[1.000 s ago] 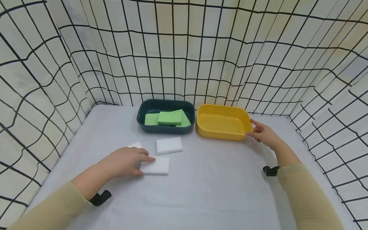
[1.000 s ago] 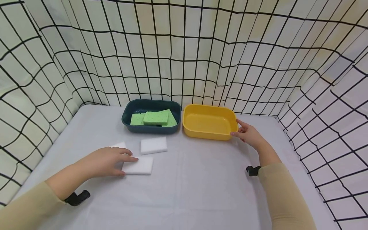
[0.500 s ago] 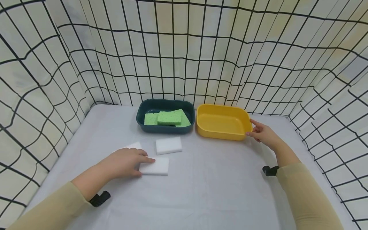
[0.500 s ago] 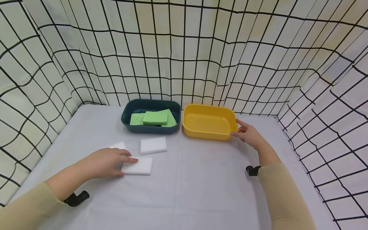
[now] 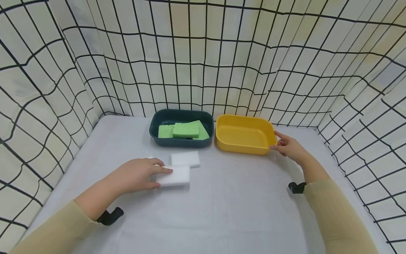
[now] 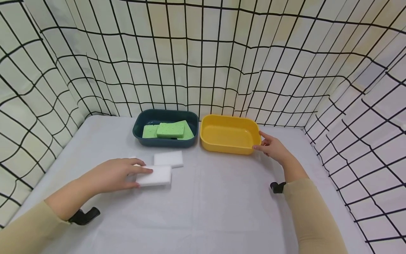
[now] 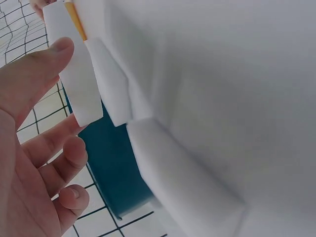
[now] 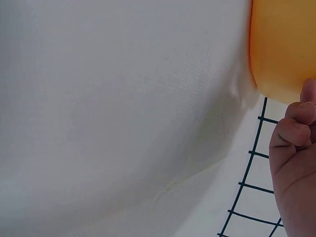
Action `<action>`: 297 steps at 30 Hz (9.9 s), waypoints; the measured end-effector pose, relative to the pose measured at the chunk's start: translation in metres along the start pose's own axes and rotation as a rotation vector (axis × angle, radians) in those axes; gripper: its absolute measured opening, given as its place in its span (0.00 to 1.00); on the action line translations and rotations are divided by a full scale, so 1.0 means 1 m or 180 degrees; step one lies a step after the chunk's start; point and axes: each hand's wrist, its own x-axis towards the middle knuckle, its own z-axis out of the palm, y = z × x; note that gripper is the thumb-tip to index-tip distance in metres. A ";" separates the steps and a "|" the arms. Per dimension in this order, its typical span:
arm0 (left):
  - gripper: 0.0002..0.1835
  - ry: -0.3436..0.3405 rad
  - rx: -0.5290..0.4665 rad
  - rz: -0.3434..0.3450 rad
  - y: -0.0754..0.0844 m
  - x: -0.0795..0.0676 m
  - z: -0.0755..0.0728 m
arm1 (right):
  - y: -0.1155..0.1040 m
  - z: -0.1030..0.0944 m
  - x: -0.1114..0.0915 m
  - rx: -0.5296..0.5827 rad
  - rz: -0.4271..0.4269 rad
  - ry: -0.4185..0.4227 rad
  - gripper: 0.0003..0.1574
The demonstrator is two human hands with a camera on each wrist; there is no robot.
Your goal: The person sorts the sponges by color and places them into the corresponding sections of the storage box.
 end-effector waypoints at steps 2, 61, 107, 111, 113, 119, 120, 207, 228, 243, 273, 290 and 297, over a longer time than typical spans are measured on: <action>0.28 0.0036 -0.0012 0.0018 0.000 0.003 -0.004 | 0.000 0.000 0.001 -0.0003 -0.0014 -0.0006 0.64; 0.23 -0.0239 -0.0557 -0.0251 0.043 0.256 -0.025 | -0.006 0.003 0.007 0.0064 -0.0096 -0.0029 0.58; 0.25 -0.0351 -0.0651 -0.0080 0.046 0.257 -0.042 | -0.005 -0.003 0.003 -0.0086 -0.0083 -0.0065 0.56; 0.25 -0.0223 -0.0603 -0.0010 0.043 0.242 -0.048 | -0.005 -0.002 0.003 -0.0110 -0.0101 -0.0059 0.57; 0.26 -0.0182 -0.0563 -0.0014 0.042 0.234 -0.050 | -0.005 -0.002 0.003 -0.0099 -0.0091 -0.0052 0.56; 0.28 -0.0158 -0.0383 -0.0029 0.041 0.206 -0.055 | -0.007 -0.003 0.004 -0.0108 -0.0084 -0.0057 0.56; 0.28 -0.0148 -0.0351 -0.0012 0.040 0.200 -0.055 | -0.007 -0.003 0.004 -0.0113 -0.0090 -0.0061 0.56; 0.28 -0.0005 -0.0217 -0.0185 -0.013 0.073 -0.006 | -0.006 -0.001 0.005 -0.0126 -0.0071 -0.0046 0.57; 0.26 0.0125 -0.0394 -0.0128 0.016 0.126 -0.024 | -0.005 -0.002 0.008 -0.0149 -0.0072 -0.0049 0.57; 0.28 0.0187 -0.0496 -0.0092 0.057 0.213 -0.022 | -0.002 -0.003 0.009 -0.0154 -0.0069 -0.0039 0.58; 0.21 -0.0299 -0.0846 -0.0133 0.105 0.301 -0.002 | -0.005 -0.005 0.009 -0.0232 -0.0105 -0.0041 0.62; 0.22 -0.0507 -0.1045 -0.0206 0.103 0.301 -0.009 | -0.011 -0.001 0.011 -0.0196 -0.0120 -0.0040 0.56; 0.22 -0.0459 -0.0894 -0.0136 0.100 0.300 -0.015 | -0.014 0.001 0.013 -0.0191 -0.0123 -0.0069 0.55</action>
